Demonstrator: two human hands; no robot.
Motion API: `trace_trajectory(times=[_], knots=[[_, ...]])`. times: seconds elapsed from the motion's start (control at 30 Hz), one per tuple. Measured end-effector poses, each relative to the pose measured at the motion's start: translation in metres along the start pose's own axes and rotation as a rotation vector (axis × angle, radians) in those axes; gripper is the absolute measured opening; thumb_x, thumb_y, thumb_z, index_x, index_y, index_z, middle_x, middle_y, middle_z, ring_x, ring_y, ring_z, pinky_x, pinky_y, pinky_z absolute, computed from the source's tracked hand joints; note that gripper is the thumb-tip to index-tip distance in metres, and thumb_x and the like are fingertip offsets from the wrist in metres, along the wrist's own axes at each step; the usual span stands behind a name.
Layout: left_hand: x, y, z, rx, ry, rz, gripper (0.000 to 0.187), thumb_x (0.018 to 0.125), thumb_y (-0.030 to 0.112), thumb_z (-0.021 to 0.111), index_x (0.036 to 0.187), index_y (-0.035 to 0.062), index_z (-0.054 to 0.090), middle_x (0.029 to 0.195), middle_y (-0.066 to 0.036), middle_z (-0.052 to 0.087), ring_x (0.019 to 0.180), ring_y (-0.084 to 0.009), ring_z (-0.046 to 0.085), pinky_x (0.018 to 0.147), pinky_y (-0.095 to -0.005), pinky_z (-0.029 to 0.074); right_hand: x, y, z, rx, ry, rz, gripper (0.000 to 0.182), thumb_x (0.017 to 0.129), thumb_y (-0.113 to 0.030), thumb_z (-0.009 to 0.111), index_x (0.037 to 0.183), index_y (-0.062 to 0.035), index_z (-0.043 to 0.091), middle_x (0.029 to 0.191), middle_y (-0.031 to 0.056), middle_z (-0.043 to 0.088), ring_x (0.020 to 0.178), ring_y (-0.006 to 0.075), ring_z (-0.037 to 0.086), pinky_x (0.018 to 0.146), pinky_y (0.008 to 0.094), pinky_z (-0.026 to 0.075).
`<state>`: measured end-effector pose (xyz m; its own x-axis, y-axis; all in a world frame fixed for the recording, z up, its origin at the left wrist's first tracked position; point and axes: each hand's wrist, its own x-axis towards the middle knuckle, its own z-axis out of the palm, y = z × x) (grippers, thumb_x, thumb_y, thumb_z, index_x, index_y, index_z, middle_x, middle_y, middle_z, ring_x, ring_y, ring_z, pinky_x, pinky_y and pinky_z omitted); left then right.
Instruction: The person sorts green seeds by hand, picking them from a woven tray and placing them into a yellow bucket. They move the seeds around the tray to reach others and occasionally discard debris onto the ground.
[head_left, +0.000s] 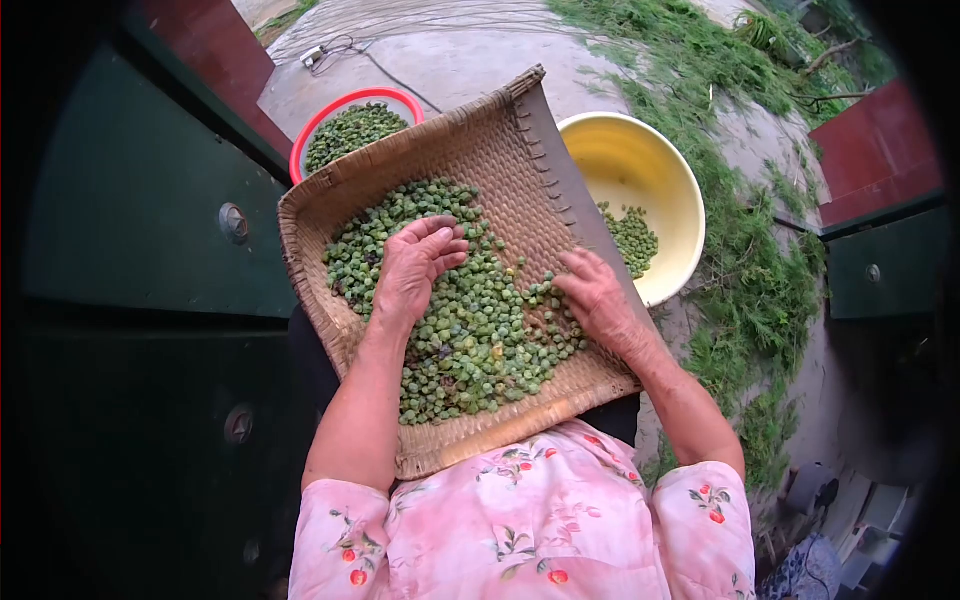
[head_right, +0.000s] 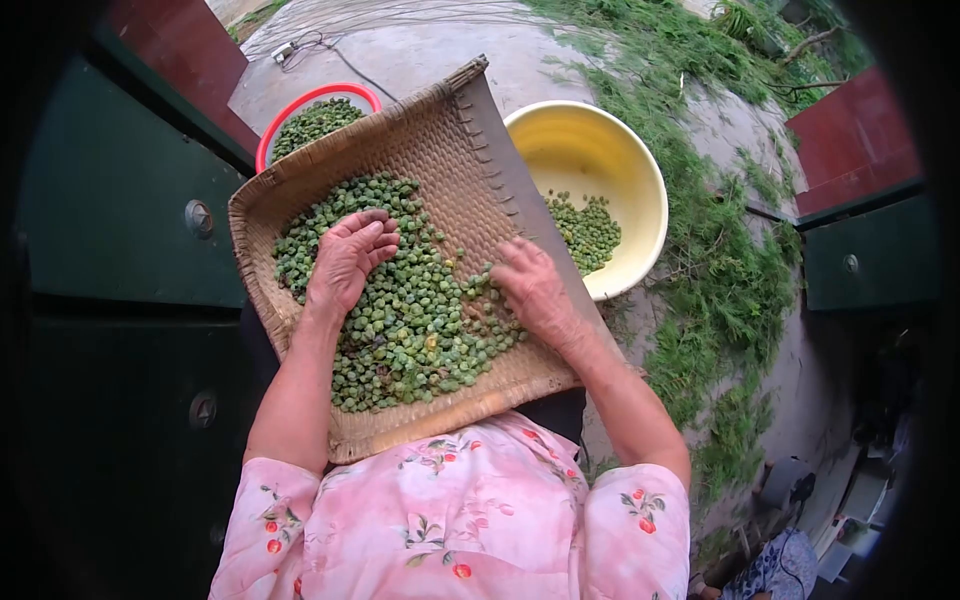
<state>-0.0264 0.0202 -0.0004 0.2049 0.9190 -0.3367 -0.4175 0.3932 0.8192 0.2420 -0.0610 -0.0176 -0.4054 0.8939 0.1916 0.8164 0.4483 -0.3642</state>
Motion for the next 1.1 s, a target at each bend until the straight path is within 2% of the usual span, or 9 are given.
trace_trajectory(times=[0.1,0.13,0.23,0.37,0.57,0.73,0.83,0.87,1.1], knots=[[-0.001,0.0,0.0,0.025,-0.014,-0.004,0.021,0.089,0.01,0.059,0.107,-0.0018,0.057,0.097,-0.011,0.064,0.081,-0.0169,0.064,0.07,-0.0277,0.055,0.002,0.015,-0.009,0.211,0.15,0.197,0.033,0.075,0.001,0.061,0.107,-0.0065,0.06,0.127,0.015,0.05,0.119,0.0345,0.045,0.101,0.0404,0.036],[-0.001,0.0,0.0,0.027,-0.016,-0.001,0.021,0.089,0.01,0.059,0.107,-0.0018,0.057,0.096,-0.011,0.064,0.08,-0.0168,0.064,0.07,-0.0277,0.055,0.0,0.014,-0.012,0.166,0.244,0.197,0.029,0.076,0.002,0.061,0.104,-0.0046,0.061,0.114,0.0148,0.058,0.108,0.0313,0.054,0.093,0.0369,0.043],[0.0,-0.001,0.0,0.034,-0.018,-0.006,0.021,0.089,0.009,0.06,0.107,-0.0018,0.057,0.095,-0.01,0.064,0.08,-0.0166,0.064,0.07,-0.0274,0.055,-0.011,0.012,-0.013,0.372,0.177,0.344,0.024,0.077,0.003,0.06,0.1,-0.0026,0.062,0.098,0.0137,0.063,0.093,0.0295,0.06,0.082,0.0348,0.048],[-0.002,-0.001,0.005,0.095,-0.027,-0.012,0.02,0.088,0.008,0.06,0.105,-0.0017,0.059,0.094,-0.01,0.064,0.079,-0.0163,0.064,0.069,-0.0272,0.055,-0.024,-0.009,-0.006,0.362,-0.177,0.176,0.022,0.078,0.004,0.059,0.098,-0.0026,0.064,0.089,0.0138,0.062,0.084,0.0301,0.061,0.074,0.0348,0.049],[-0.004,-0.003,0.008,0.149,-0.036,0.003,0.019,0.087,0.007,0.06,0.103,-0.0032,0.06,0.092,-0.008,0.064,0.077,-0.0159,0.064,0.066,-0.0271,0.055,0.005,-0.009,0.023,0.356,0.075,0.158,0.02,0.077,0.005,0.058,0.095,-0.0014,0.065,0.094,0.0138,0.062,0.089,0.0301,0.061,0.078,0.0339,0.049],[-0.004,-0.003,0.006,0.149,-0.044,0.012,0.021,0.087,0.008,0.061,0.104,-0.0024,0.06,0.094,-0.01,0.064,0.078,-0.0162,0.064,0.068,-0.0275,0.055,0.029,0.013,-0.004,0.585,0.302,0.281,0.017,0.081,0.001,0.061,0.097,0.0003,0.064,0.091,0.0098,0.064,0.086,0.0203,0.062,0.077,0.0279,0.048],[-0.004,-0.002,0.007,0.152,-0.047,0.005,0.022,0.087,0.009,0.062,0.105,-0.002,0.06,0.095,-0.01,0.065,0.079,-0.0162,0.064,0.069,-0.0277,0.055,0.013,0.028,-0.011,0.408,0.386,0.442,0.015,0.082,0.001,0.059,0.096,0.0001,0.065,0.089,0.0096,0.064,0.084,0.0189,0.062,0.075,0.0275,0.048],[-0.004,-0.002,0.007,0.155,-0.047,0.002,0.022,0.087,0.009,0.062,0.105,-0.002,0.06,0.095,-0.01,0.065,0.079,-0.0162,0.064,0.069,-0.0276,0.055,0.008,0.029,-0.01,0.344,0.398,0.486,0.014,0.077,0.0,0.061,0.089,-0.0028,0.066,0.084,0.0122,0.061,0.082,0.0274,0.061,0.072,0.0329,0.048],[-0.005,-0.006,0.008,0.271,-0.082,0.031,0.021,0.087,0.009,0.061,0.105,-0.0017,0.06,0.095,-0.009,0.064,0.079,-0.0151,0.063,0.068,-0.027,0.054,-0.001,0.031,0.014,-0.027,0.282,0.427,0.01,0.071,-0.001,0.064,0.081,-0.0044,0.065,0.076,0.0109,0.056,0.078,0.0291,0.056,0.073,0.0386,0.045]])
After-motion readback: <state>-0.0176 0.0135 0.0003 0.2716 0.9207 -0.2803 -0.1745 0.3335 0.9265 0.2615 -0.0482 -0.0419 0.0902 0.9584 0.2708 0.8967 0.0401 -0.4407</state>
